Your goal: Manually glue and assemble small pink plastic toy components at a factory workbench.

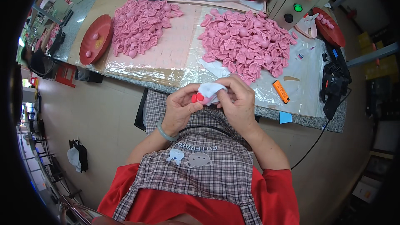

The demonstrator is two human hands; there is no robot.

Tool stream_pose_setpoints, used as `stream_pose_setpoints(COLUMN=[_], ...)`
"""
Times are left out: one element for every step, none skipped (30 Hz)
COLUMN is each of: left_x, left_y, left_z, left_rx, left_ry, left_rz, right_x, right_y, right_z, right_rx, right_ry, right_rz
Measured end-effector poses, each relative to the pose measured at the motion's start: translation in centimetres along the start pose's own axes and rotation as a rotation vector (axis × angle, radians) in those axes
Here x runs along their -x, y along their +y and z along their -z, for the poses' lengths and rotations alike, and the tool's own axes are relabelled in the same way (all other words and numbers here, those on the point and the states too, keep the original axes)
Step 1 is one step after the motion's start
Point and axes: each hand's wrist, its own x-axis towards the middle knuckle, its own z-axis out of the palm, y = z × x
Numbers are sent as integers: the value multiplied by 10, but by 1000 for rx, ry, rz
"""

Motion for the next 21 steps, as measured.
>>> stream_pose_setpoints(left_x=[-1,-3,-4,-5,-5,-6,-6,-6,-6,-6,-6,-6,-7,-7,-7,-7,-7,-7,-6,-7,-7], left_y=[2,5,7,6,7,7,6,5,5,5,5,5,5,6,7,8,9,10,11,11,12], left_z=[-2,-6,-8,-7,-6,-5,-4,-2,0,1,2,2,3,2,2,1,0,-1,-1,-1,-1], left_rx=[0,1,3,2,-15,-32,-32,-62,-92,-91,-104,-117,-117,-150,-183,-182,-196,-210,-210,-224,-239], left_ry=[1,-11,-23,-20,-6,9,11,-3,-18,-18,-30,-42,-42,-56,-69,-67,-73,-79,-77,-86,-95], left_rz=[-1,-18,-35,-35,-39,-42,-40,-84,-127,-125,-134,-143,-142,-146,-150,-149,-152,-154,-153,-151,-149], right_x=[-2,-3,-2,0,1,0,1,3,4,6,5,4,3,3,4,4,4,3,3,3,3], right_y=[0,-12,-9,-5,-2,-3,-4,-4,-7,-15,-15,-13,-11,-9,-6,-5,-4,-4,-3,-3,-3], right_z=[2,-1,2,8,13,16,15,12,8,4,2,1,1,1,1,1,1,1,0,0,-1], right_rx=[-14,-48,-49,130,309,395,394,412,429,467,467,446,424,423,427,431,431,441,452,452,460], right_ry=[42,117,115,84,54,-54,-55,-57,-60,-22,-22,-1,19,18,16,15,13,12,10,9,13], right_rz=[-28,-54,-54,21,94,237,236,317,399,406,405,447,490,488,488,488,486,503,519,518,518])
